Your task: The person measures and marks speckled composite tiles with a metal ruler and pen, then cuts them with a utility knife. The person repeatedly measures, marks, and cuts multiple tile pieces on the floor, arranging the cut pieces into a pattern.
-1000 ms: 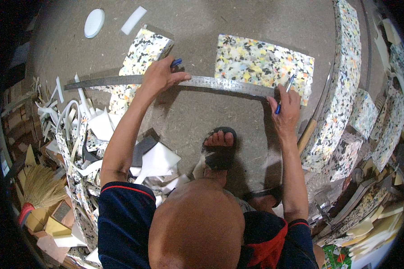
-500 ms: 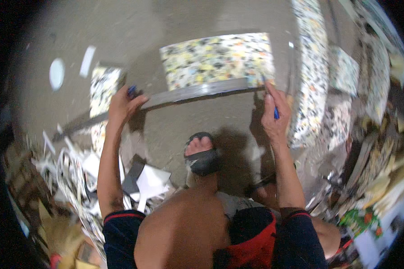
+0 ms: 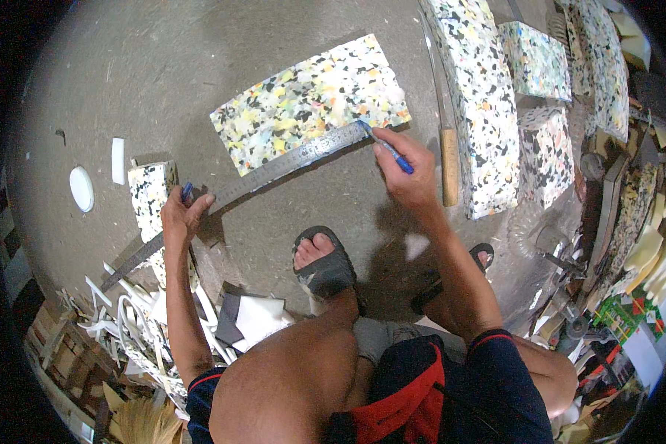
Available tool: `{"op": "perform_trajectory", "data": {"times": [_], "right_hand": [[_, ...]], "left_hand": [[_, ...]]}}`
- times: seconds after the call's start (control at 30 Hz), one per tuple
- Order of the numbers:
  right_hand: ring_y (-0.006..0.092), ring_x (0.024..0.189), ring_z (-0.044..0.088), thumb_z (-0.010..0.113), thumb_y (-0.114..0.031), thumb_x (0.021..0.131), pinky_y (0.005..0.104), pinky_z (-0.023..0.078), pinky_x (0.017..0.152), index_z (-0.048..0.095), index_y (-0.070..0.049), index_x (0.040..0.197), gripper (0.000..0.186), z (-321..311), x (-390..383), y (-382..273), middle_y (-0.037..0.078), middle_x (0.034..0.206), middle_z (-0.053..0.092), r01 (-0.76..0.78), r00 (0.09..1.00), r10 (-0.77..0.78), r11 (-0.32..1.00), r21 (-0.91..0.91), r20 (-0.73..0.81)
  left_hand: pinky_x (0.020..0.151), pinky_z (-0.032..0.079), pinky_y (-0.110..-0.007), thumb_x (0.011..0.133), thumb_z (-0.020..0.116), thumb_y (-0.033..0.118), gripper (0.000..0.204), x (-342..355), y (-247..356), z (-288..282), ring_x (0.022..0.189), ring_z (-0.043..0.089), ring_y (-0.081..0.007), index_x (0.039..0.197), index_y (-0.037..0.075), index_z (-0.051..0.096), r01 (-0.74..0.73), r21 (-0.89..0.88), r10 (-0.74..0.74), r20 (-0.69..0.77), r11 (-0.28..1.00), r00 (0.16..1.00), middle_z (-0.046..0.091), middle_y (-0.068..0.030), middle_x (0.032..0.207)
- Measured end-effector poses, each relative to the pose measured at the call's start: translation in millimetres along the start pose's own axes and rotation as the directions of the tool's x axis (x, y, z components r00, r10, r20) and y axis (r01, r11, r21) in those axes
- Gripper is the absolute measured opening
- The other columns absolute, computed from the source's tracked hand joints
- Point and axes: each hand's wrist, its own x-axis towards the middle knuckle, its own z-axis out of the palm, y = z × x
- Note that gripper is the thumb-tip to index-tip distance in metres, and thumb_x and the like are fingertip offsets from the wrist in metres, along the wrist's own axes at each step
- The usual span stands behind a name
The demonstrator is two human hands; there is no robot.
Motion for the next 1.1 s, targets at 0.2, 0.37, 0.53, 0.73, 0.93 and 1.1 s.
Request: {"op": "perform_trajectory", "data": {"times": [0.2, 0.37, 0.53, 0.73, 0.93, 1.1], "right_hand": [[0.0198, 0.077, 0.066, 0.068, -0.006, 0.091, 0.0310, 0.051, 0.070, 0.072, -0.001, 0.115, 0.024, -1.9, 6.1, 2.8, 0.013, 0.088, 0.070, 0.135, 0.991, -0.134, 0.990, -0.044, 0.011], [0.0278, 0.080, 0.069, 0.068, -0.005, 0.091, 0.0337, 0.053, 0.072, 0.072, 0.000, 0.110, 0.020, -12.3, 4.8, -3.8, 0.017, 0.092, 0.071, 0.207, 0.977, -0.197, 0.968, -0.143, 0.081], [0.0312, 0.083, 0.070, 0.069, -0.006, 0.090, 0.0364, 0.053, 0.074, 0.071, 0.000, 0.109, 0.020, -15.3, 5.5, -6.3, 0.018, 0.092, 0.071, 0.192, 0.981, -0.186, 0.975, -0.113, 0.054], [0.0367, 0.080, 0.065, 0.071, -0.008, 0.087, 0.0437, 0.051, 0.073, 0.070, -0.002, 0.101, 0.015, -11.1, 10.1, -3.4, 0.017, 0.087, 0.067, 0.331, 0.943, -0.326, 0.936, -0.118, 0.061], [0.0377, 0.082, 0.065, 0.072, -0.014, 0.089, 0.0448, 0.052, 0.071, 0.068, -0.003, 0.102, 0.018, -56.6, -16.2, -22.9, 0.018, 0.094, 0.068, 0.248, 0.967, -0.222, 0.931, -0.268, 0.126], [0.0382, 0.089, 0.069, 0.073, -0.031, 0.090, 0.0460, 0.055, 0.074, 0.062, -0.005, 0.120, 0.041, -46.6, -52.5, -34.6, 0.018, 0.103, 0.068, 0.357, 0.922, -0.272, 0.870, -0.339, 0.275]], "left_hand": [[0.059, 0.043, -0.036, 0.076, 0.087, 0.050, 0.062, -2.7, 0.3, -0.1, 0.065, 0.046, -0.0209, 0.082, -0.002, 0.053, 0.022, -0.008, -0.022, -0.010, 1.000, 1.000, 0.052, -0.0095, 0.066], [0.059, 0.042, -0.034, 0.077, 0.088, 0.046, 0.060, -3.0, -1.1, 2.5, 0.065, 0.045, -0.0195, 0.083, -0.002, 0.054, 0.018, -0.050, -0.019, -0.014, 0.999, 1.000, 0.052, -0.0085, 0.067], [0.059, 0.042, -0.035, 0.078, 0.088, 0.043, 0.057, -4.7, 2.4, 1.8, 0.066, 0.046, -0.0187, 0.085, -0.004, 0.056, 0.029, -0.068, -0.031, -0.031, 0.997, 0.999, 0.054, -0.0072, 0.068], [0.059, 0.043, -0.034, 0.080, 0.086, 0.041, 0.055, -6.7, 8.3, -2.0, 0.066, 0.047, -0.0177, 0.089, -0.004, 0.057, 0.001, -0.047, -0.001, -0.007, 0.999, 1.000, 0.055, -0.0072, 0.069], [0.058, 0.044, -0.035, 0.081, 0.085, 0.042, 0.050, -26.5, 24.1, -11.3, 0.063, 0.051, -0.0186, 0.089, 0.000, 0.057, -0.039, -0.031, 0.040, 0.031, 0.999, 0.999, 0.057, -0.0098, 0.066], [0.057, 0.046, -0.041, 0.082, 0.083, 0.045, 0.051, -54.2, 101.2, -25.5, 0.056, 0.058, -0.0285, 0.092, 0.002, 0.057, -0.207, 0.077, 0.160, 0.401, 0.975, 0.902, 0.060, -0.0126, 0.063]]}}
